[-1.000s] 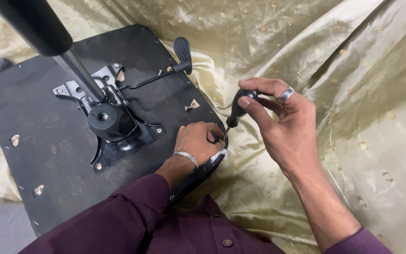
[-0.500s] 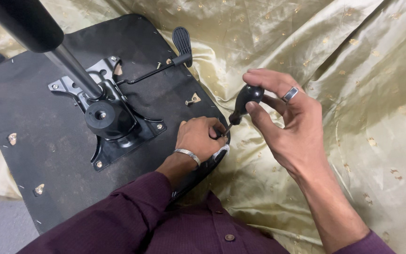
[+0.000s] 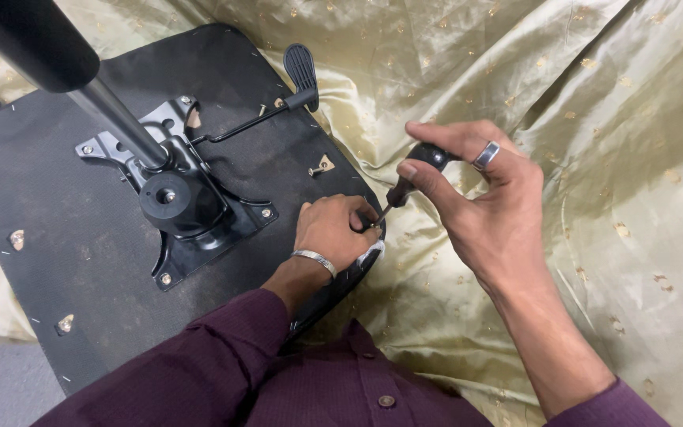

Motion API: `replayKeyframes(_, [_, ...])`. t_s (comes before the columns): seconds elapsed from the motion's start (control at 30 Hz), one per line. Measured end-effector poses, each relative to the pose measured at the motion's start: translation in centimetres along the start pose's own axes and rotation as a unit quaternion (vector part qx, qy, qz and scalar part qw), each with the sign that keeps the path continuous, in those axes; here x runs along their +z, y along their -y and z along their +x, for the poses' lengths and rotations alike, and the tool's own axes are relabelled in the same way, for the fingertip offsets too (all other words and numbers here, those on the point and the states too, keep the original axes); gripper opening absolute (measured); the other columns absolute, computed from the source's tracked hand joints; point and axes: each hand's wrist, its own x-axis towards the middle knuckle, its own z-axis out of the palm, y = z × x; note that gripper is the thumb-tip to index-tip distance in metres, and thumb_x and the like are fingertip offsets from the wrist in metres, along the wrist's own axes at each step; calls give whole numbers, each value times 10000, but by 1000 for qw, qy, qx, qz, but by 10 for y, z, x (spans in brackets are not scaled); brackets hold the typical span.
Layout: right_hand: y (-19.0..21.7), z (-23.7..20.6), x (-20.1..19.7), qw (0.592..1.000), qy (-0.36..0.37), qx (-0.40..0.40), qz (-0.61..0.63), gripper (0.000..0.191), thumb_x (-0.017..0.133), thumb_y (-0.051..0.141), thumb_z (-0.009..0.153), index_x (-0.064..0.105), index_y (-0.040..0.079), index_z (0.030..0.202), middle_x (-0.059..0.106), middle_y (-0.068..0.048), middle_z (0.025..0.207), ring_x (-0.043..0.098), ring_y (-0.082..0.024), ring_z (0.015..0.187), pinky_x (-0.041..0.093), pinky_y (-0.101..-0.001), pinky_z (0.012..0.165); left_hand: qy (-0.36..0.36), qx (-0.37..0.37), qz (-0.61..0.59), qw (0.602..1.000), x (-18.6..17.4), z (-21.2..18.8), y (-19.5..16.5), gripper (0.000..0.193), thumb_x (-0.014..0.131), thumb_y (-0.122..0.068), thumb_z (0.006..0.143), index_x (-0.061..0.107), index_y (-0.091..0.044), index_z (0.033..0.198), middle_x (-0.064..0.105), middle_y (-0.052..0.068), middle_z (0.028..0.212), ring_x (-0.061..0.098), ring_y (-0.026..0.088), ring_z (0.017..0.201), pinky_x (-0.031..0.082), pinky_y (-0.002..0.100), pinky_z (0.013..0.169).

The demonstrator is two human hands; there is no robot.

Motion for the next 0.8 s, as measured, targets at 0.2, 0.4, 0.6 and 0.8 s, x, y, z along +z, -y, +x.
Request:
replayKeyframes(0.2, [-5,4,1,991,24,12,132,337,671,80,1003,682,98,1340,613,-29,1248,636,-125,1141,534,-285,1078,0,12,5,1000,0,1,1,209,783,-345,724,801,-250,910,694,-39,793,667,201,881,445,394,833])
replayKeyframes(0.4, [-5,5,2,998,14,15,51,349,744,39,962,715,70,1308,625,-54,1227,663,-135,1103,552,-303,1038,6,4,1,1000,-1,0,1,206,786,-337,727,803,-246,911,695,-39,787,669,198,875,447,394,845])
replayKeyframes(0.6, [-11,4,0,979,28,37,199,320,659,15,971,700,81,1282,626,-24,1275,643,-108,1180,547,-285,1094,-4,14,-9,1000,-2,-1,0,215,774,-316,713,801,-245,914,689,-35,777,666,200,870,456,394,841])
replayKeyframes(0.8, [-14,4,8,986,15,21,162,224,722,-25,1002,750,21,1219,569,-70,1231,648,-145,1093,606,-314,1024,-3,38,-14,999,-6,-4,2,303,773,-308,682,779,-230,974,682,-24,757,665,206,855,454,395,834])
